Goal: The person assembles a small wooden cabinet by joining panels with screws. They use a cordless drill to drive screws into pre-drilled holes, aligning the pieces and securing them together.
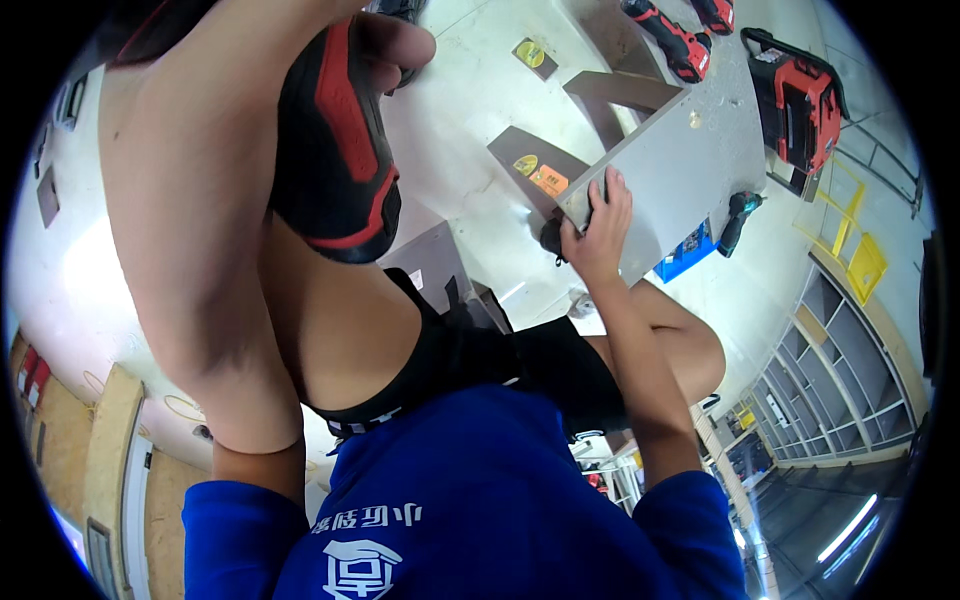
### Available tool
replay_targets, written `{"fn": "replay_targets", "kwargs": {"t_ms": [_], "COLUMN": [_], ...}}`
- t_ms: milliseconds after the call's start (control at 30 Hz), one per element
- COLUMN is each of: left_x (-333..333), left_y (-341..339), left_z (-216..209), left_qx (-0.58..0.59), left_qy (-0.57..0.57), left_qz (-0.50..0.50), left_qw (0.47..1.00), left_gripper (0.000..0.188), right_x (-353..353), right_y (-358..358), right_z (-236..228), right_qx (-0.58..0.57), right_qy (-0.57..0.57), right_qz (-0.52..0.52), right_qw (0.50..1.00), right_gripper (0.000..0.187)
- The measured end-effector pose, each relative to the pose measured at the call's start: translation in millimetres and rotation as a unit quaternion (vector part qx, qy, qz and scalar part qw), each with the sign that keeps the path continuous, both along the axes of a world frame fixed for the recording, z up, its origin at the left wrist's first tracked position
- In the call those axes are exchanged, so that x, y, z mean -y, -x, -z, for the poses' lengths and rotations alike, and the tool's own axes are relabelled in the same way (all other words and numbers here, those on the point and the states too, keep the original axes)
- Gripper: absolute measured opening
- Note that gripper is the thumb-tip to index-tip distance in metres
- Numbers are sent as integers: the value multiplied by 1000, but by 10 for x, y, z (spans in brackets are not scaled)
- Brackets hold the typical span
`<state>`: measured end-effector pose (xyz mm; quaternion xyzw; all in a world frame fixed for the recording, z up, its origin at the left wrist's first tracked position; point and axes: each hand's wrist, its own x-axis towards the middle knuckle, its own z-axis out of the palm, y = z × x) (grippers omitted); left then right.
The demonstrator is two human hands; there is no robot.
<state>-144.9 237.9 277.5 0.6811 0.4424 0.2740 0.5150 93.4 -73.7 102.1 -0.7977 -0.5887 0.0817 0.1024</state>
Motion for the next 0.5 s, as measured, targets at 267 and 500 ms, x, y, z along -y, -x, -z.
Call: {"fn": "replay_targets", "kwargs": {"t_ms": [267,500], "left_x": [71,41], "left_y": [-287,-309], "left_z": [-201,-177], "left_qx": [-19,-60], "left_qy": [57,61], "left_qz": [-73,-61], "left_qw": [996,994], "left_gripper": [31,31], "right_x": [81,-610], "right_y": [966,142], "right_z": [-307,-431], "right_qx": [-317,-22], "right_qy": [1,83], "right_qz": [172,105], "right_qw": [933,991], "right_gripper": [32,84]}}
